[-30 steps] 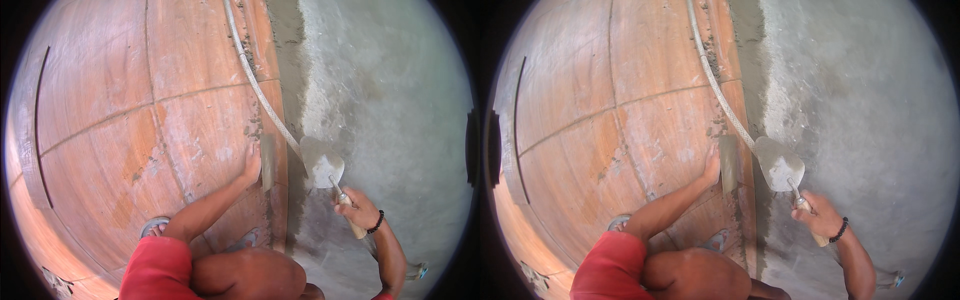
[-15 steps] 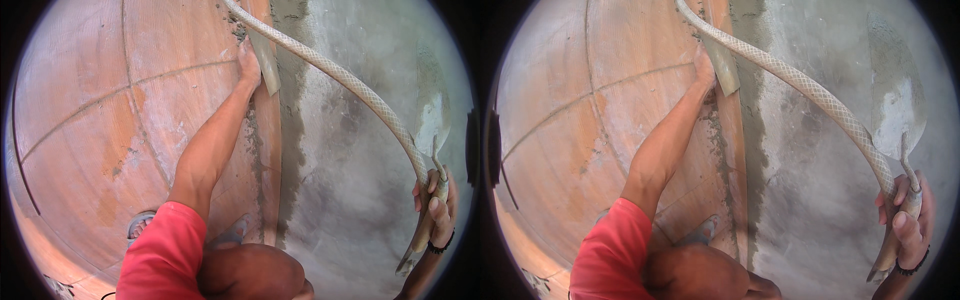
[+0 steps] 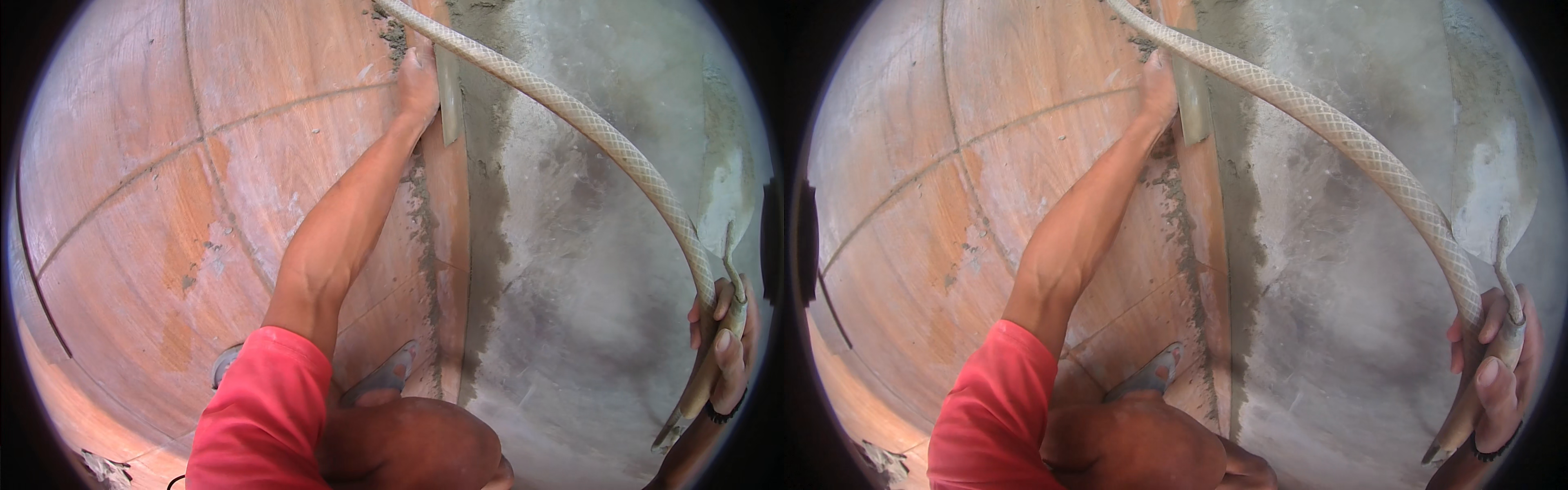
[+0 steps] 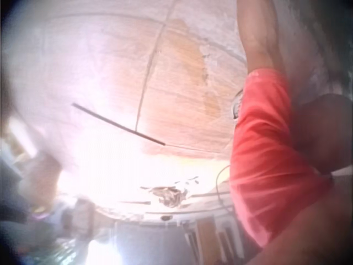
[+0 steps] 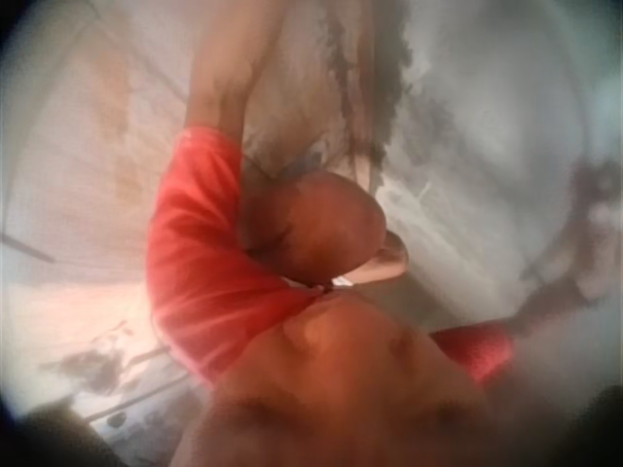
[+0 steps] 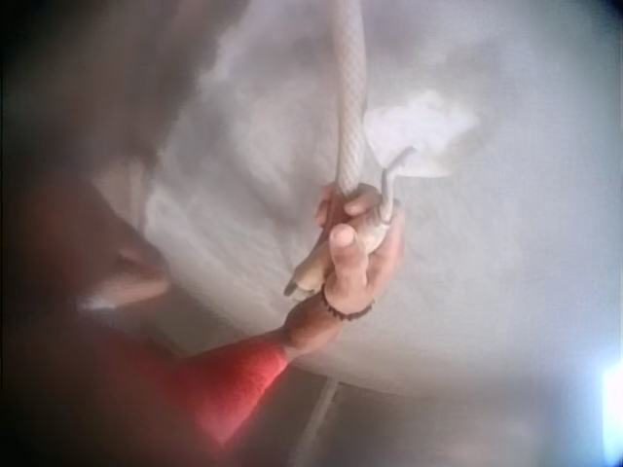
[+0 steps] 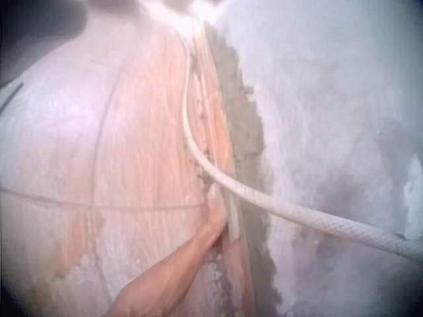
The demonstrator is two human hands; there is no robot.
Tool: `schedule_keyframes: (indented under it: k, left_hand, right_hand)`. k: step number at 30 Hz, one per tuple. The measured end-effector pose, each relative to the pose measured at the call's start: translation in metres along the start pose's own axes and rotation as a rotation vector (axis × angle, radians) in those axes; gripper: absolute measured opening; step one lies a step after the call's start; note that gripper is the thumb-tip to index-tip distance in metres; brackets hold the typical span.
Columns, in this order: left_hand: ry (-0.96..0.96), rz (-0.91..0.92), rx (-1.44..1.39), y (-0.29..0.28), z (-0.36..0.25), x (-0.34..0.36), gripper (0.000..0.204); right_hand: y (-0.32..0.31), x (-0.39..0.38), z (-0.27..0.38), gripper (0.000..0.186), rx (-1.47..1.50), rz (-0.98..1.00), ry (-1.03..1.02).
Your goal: The person uses a trowel and a small hand shovel to apply and smooth wet cement along the edge of a tiled floor. They repeatedly scoop material and spread it into the gap between the tiles and the adjacent concrete surface, working methodically along the seam.
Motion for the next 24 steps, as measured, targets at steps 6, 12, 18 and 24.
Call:
schedule_keyframes:
  k: [6,12,18,24]
  left_hand:
    - [-0.008,-0.053,0.085,0.007,0.006,-0.026,0.054]
    - [0.011,-0.051,0.063,0.005,0.008,-0.027,0.05]
    - [-0.025,-0.036,0.075,0.008,0.018,-0.065,0.045]
    - [-0.077,-0.001,0.087,0.004,0.03,-0.088,0.039]
  right_hand:
    - [0.005,-0.006,0.0,0.064,-0.043,-0.051,0.0]
    - [0.007,-0.008,0.004,0.065,-0.104,-0.095,0.004]
    - [0.007,-0.011,0.004,0.065,-0.129,-0.094,-0.004]
    - [0.011,-0.014,-0.001,0.065,-0.134,-0.113,-0.02]
Point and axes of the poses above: each hand's wrist, its own x-axis towards the middle knuckle, its own y-axis out of the palm, z = x × y, the point moved 1 cm from there along x, towards the middle knuckle, and after that the axes turned 11 degrees about -y, right-handed, at the moved point
